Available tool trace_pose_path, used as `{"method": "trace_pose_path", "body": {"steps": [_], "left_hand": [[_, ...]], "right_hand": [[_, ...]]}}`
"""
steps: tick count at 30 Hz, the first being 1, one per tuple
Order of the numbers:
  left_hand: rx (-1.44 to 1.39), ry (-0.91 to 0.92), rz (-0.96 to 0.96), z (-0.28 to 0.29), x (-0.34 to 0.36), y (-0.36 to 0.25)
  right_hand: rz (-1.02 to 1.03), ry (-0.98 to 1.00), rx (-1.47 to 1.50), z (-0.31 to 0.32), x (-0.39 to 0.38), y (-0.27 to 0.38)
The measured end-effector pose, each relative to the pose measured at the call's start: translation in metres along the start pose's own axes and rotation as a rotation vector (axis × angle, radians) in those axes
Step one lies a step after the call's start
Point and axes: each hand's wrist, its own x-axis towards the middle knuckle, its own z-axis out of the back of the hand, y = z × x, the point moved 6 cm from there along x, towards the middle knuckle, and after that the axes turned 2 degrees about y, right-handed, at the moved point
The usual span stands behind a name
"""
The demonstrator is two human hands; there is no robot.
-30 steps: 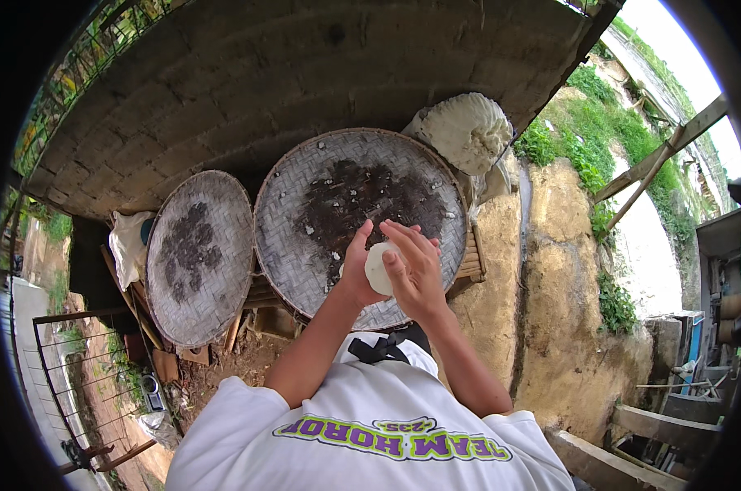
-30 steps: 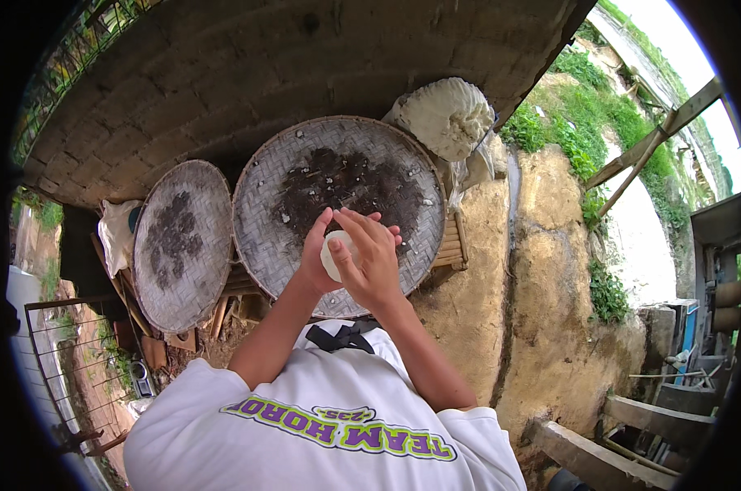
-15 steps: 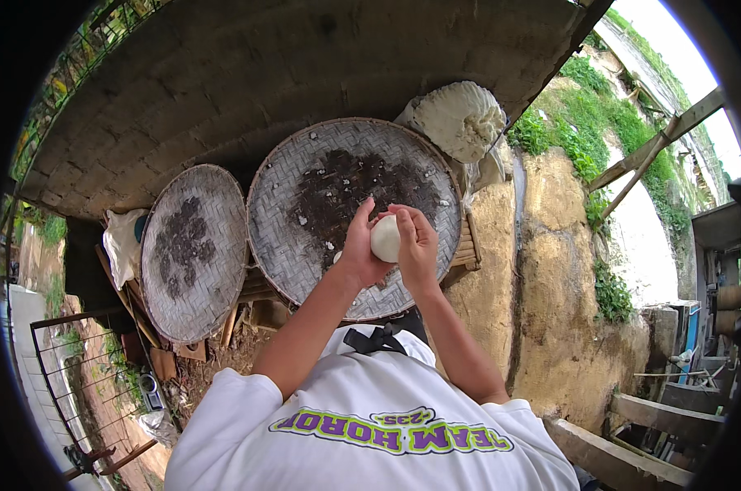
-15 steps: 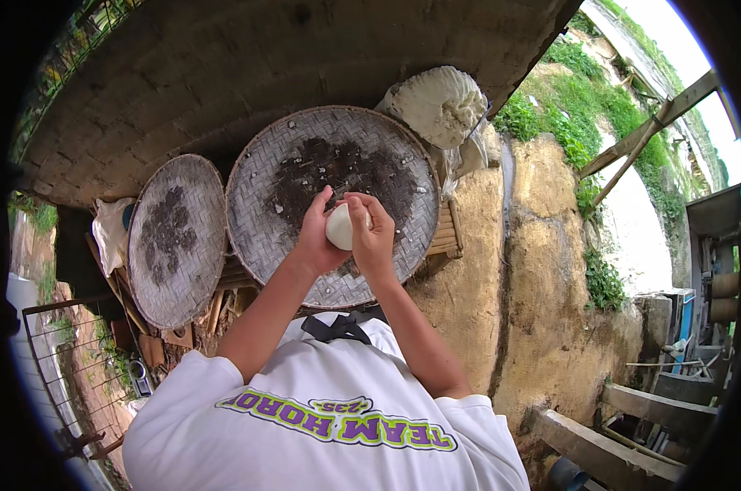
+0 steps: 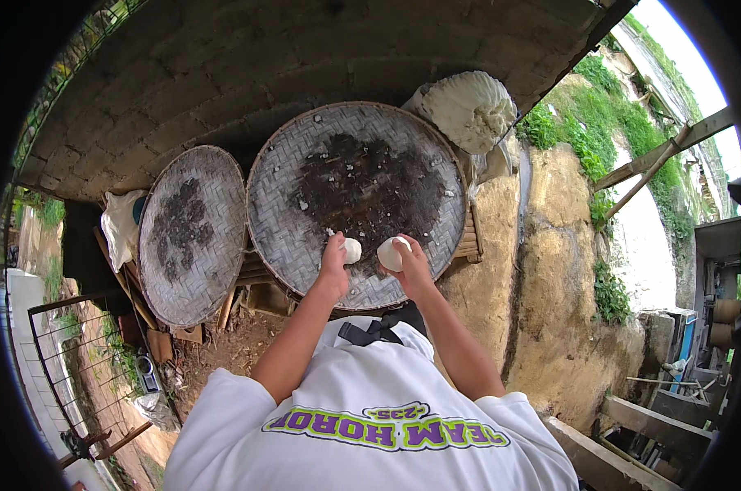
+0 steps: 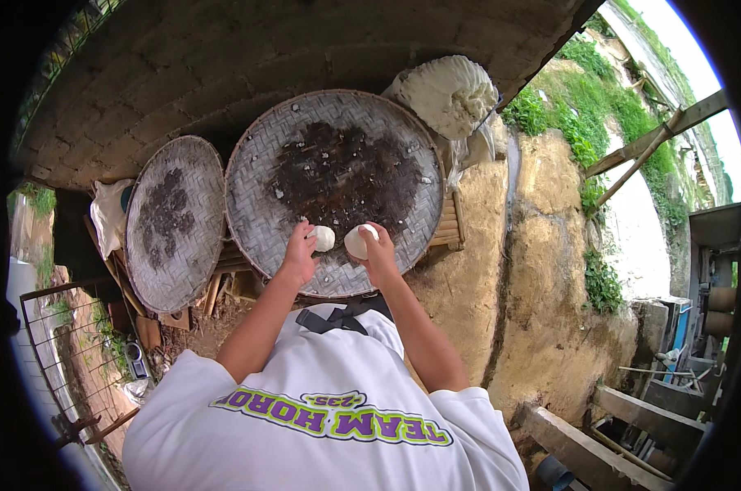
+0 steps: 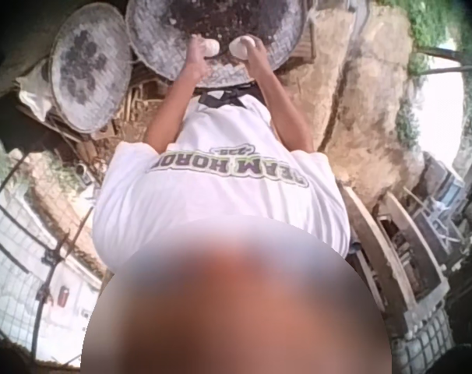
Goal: The person repeatedly pinches off portions of white dough from a large mass and rolls them into uniform balls, placing each finished ball onto a round woven tray. The process continues throughout the clip with consistent hand motions and growing accumulation of dough balls on the tray.
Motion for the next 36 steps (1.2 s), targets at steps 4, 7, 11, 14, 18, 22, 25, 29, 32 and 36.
{"method": "trace_pose_path", "body": {"steps": [4, 7, 11, 14, 18, 22, 25, 29, 32, 36], "left_hand": [[-0.063, -0.113, -0.038, 0.109, 0.004, 0.02], [-0.127, -0.193, -0.008, 0.17, -0.008, 0.038], [-0.211, -0.286, 0.008, 0.207, -0.031, 0.051], [-0.283, -0.298, 0.013, 0.215, -0.047, 0.058], [-0.35, -0.273, 0.056, 0.215, -0.06, 0.064], [-0.39, -0.256, 0.079, 0.207, -0.068, 0.065], [-0.395, -0.247, 0.08, 0.201, -0.071, 0.063], [-0.387, -0.235, 0.059, 0.191, -0.067, 0.059], [-0.361, -0.236, 0.057, 0.178, -0.054, 0.057], [-0.279, -0.23, 0.06, 0.153, -0.038, 0.054]], "right_hand": [[-0.062, -0.092, -0.276, 0.044, 0.044, -0.05], [0.089, -0.047, -0.628, 0.05, 0.075, -0.065], [0.282, 0.096, -1.07, 0.033, 0.102, -0.064], [0.32, 0.301, -1.167, 0.016, 0.11, -0.057], [0.477, 0.619, -1.374, -0.008, 0.107, -0.044], [0.485, 0.722, -1.653, -0.014, 0.11, -0.039], [0.538, 0.602, -1.712, -0.016, 0.111, -0.03], [0.728, 0.461, -1.661, -0.019, 0.09, -0.025], [0.885, 0.427, -1.83, -0.02, 0.071, -0.033], [0.863, 0.506, -1.919, -0.012, 0.077, -0.048]]}}
